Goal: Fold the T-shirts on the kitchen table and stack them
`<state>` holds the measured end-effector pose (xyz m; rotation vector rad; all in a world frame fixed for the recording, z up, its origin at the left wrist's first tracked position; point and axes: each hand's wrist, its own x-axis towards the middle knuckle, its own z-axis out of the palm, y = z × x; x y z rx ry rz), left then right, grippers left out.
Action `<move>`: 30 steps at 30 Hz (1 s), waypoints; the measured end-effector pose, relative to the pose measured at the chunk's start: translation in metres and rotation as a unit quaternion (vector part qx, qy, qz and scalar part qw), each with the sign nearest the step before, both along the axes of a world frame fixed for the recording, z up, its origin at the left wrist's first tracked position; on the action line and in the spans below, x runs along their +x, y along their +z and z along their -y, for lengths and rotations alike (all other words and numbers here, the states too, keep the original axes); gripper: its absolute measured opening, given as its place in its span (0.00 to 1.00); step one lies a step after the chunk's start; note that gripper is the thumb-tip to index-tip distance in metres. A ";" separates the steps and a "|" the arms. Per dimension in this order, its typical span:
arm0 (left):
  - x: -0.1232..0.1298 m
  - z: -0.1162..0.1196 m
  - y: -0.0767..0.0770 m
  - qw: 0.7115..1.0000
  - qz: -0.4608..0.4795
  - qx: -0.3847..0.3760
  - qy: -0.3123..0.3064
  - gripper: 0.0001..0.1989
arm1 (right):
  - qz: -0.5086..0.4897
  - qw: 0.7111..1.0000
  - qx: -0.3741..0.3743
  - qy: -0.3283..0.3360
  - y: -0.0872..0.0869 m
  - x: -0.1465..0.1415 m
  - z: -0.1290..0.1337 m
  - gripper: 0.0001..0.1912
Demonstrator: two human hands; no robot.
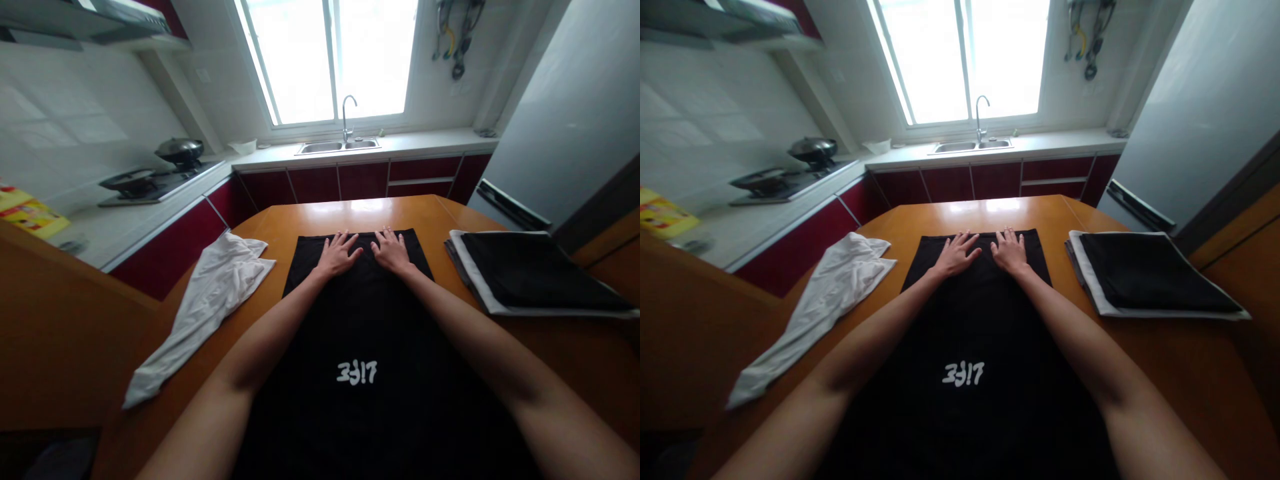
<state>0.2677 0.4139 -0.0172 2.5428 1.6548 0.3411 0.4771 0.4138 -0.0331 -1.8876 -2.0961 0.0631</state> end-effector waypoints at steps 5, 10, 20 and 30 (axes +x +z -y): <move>-0.069 -0.012 0.000 0.989 -0.019 -0.014 0.146 0.35 | 0.013 0.995 -0.053 -0.085 -0.002 0.039 -0.008 0.35; -0.089 -0.021 -0.002 0.987 -0.022 -0.008 0.160 0.36 | 0.013 0.992 -0.064 -0.106 -0.006 0.051 -0.012 0.37; -0.045 0.065 0.017 0.999 -0.013 0.052 0.008 0.31 | -0.013 1.000 0.018 0.011 0.018 0.011 0.080 0.34; -0.018 0.161 0.013 0.993 -0.026 -0.015 -0.111 0.30 | 0.012 0.993 -0.018 0.112 0.028 -0.011 0.189 0.31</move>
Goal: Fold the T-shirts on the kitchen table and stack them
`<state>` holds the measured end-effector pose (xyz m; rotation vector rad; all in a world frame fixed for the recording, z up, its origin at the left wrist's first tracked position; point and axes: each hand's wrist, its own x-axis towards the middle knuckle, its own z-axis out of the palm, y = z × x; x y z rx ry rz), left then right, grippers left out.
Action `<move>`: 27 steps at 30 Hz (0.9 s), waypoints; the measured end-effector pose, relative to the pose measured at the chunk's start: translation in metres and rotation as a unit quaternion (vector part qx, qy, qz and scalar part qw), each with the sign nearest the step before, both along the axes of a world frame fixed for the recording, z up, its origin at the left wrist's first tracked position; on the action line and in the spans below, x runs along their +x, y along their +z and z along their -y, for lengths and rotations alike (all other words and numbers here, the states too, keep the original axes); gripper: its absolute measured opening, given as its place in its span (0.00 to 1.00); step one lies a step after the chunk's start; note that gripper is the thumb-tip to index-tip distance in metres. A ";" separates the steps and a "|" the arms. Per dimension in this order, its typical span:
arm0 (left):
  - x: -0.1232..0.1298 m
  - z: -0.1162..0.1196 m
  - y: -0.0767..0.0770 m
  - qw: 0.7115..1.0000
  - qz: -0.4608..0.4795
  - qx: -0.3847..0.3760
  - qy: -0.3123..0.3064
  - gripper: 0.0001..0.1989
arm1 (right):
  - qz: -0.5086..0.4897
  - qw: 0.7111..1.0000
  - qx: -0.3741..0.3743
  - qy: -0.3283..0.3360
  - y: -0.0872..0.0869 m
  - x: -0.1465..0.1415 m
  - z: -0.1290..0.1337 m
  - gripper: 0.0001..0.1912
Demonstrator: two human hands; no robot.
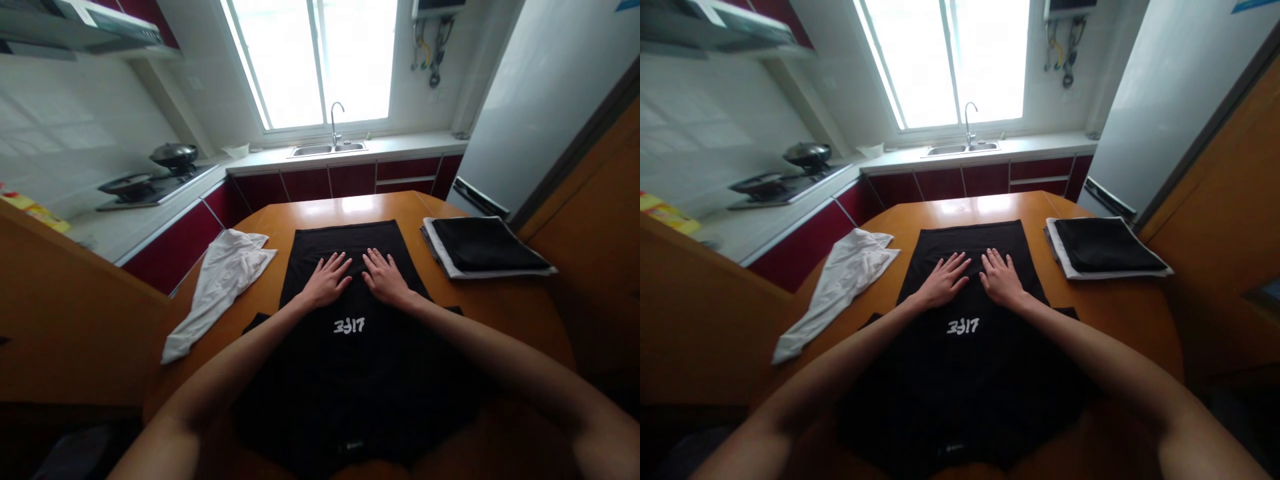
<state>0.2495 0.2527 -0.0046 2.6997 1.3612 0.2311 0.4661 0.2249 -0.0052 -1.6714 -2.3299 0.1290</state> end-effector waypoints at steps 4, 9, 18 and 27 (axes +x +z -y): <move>-0.001 0.037 -0.003 1.000 -0.008 -0.013 -0.026 0.29 | -0.010 1.000 -0.012 0.026 0.000 -0.012 0.056 0.32; 0.001 0.067 -0.007 0.999 -0.018 -0.019 -0.019 0.27 | -0.006 0.999 -0.033 0.021 -0.013 -0.019 0.105 0.34; -0.008 0.128 0.000 0.996 -0.014 -0.034 -0.075 0.30 | -0.015 0.997 -0.027 0.068 -0.012 -0.014 0.165 0.35; -0.019 0.179 0.006 0.992 0.008 -0.020 -0.128 0.32 | -0.046 0.992 -0.025 0.113 -0.012 -0.001 0.203 0.34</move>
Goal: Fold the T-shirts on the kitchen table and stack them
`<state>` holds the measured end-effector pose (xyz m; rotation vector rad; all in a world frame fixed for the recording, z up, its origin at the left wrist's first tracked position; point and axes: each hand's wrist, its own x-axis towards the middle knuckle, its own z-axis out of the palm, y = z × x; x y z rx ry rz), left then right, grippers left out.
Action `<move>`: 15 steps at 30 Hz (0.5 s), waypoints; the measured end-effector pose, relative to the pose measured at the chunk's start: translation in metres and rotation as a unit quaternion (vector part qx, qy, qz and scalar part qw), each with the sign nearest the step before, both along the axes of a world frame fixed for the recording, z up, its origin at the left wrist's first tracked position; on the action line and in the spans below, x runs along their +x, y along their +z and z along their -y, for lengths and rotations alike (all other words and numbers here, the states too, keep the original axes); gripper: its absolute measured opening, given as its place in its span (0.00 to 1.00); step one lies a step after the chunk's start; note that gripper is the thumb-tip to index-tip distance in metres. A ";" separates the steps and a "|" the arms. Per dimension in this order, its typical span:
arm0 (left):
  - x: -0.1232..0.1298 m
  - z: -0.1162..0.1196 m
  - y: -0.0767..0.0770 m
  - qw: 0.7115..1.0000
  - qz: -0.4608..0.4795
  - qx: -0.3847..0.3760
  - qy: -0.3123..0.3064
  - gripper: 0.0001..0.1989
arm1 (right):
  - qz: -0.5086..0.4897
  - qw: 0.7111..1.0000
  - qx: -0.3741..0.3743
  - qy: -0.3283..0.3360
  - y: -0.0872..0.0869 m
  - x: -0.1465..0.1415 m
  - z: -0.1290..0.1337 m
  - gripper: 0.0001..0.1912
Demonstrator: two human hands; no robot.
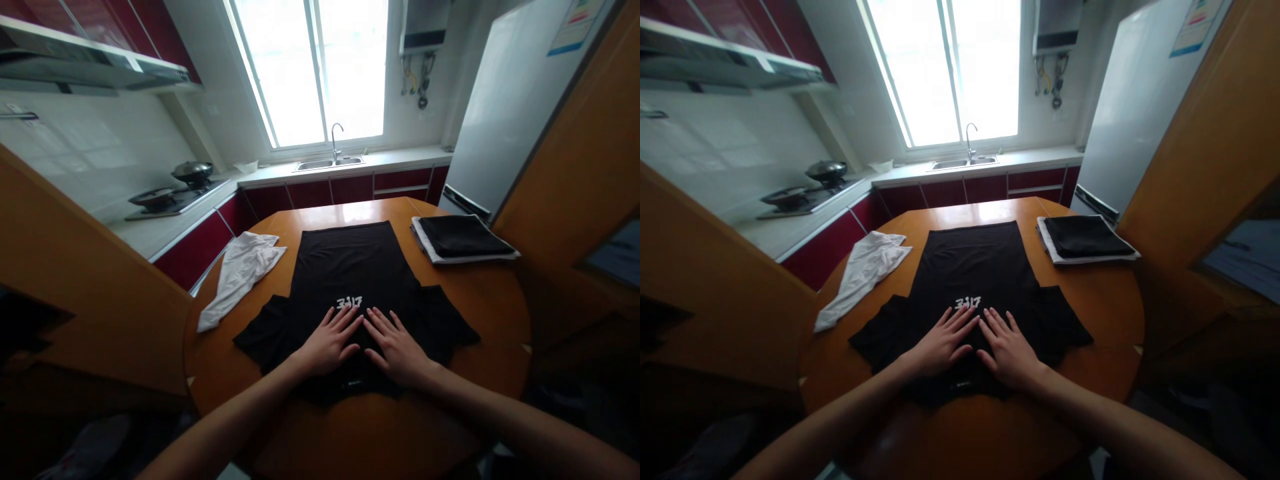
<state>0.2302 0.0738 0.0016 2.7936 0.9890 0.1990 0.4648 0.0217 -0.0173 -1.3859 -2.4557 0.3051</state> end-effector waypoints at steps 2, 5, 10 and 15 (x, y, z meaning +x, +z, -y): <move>-0.002 0.008 -0.001 1.000 0.002 -0.005 0.003 0.33 | -0.015 1.000 -0.005 -0.005 0.002 0.005 0.003 0.33; -0.004 0.015 0.001 0.999 0.019 -0.002 0.031 0.33 | -0.032 0.999 0.004 -0.034 0.006 0.016 0.001 0.30; -0.004 0.025 0.000 1.000 -0.008 -0.027 -0.004 0.33 | 0.012 0.999 -0.011 -0.046 -0.006 0.041 0.004 0.32; -0.022 0.014 0.008 0.998 0.017 -0.031 0.058 0.29 | 0.028 0.998 -0.011 -0.051 -0.013 0.051 0.007 0.33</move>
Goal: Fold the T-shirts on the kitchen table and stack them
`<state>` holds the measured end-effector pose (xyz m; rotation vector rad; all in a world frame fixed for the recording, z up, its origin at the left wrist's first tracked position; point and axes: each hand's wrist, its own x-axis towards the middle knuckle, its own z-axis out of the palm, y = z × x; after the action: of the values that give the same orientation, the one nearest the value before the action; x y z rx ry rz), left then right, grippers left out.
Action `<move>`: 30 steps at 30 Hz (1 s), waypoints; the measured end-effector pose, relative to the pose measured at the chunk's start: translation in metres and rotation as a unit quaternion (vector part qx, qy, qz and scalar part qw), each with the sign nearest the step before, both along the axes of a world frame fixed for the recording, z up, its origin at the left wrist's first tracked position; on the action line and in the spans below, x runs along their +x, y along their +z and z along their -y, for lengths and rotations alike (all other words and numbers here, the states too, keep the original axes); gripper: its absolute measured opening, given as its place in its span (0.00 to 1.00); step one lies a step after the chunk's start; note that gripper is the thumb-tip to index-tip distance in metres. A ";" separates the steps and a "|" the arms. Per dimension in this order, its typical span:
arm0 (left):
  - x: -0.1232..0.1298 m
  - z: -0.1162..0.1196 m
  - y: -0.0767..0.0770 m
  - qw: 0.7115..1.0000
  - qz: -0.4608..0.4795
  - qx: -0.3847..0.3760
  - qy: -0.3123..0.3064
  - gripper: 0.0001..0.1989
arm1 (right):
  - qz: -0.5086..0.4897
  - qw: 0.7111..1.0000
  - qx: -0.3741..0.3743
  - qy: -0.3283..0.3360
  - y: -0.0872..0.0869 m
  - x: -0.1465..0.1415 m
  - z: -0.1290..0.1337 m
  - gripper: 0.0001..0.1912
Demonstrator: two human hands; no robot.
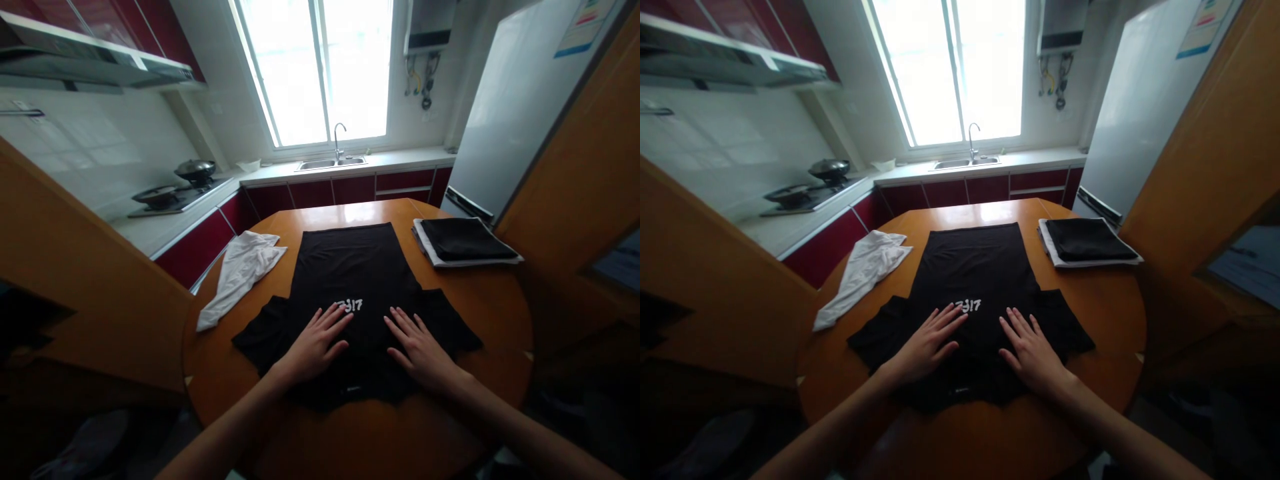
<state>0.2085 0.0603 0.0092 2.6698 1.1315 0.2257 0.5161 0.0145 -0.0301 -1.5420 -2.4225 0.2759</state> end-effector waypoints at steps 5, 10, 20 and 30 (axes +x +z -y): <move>-0.038 -0.029 -0.016 0.985 -0.016 0.066 0.161 0.29 | 0.009 0.999 0.021 -0.030 0.003 0.000 -0.010 0.31; -0.058 -0.021 -0.042 0.975 -0.078 0.064 0.199 0.33 | 0.027 0.998 0.025 -0.047 -0.014 0.003 -0.005 0.33; 0.013 -0.093 -0.006 0.993 0.003 0.008 0.117 0.29 | 0.007 1.000 -0.011 -0.016 0.025 -0.035 -0.055 0.32; 0.044 -0.144 -0.039 0.979 0.165 -0.080 0.093 0.31 | 0.022 0.998 -0.026 -0.060 0.000 -0.056 -0.096 0.34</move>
<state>0.2525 0.2047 -0.0298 2.2783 1.2288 0.5628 0.4601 0.1104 -0.0302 -1.7266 -2.3618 0.2861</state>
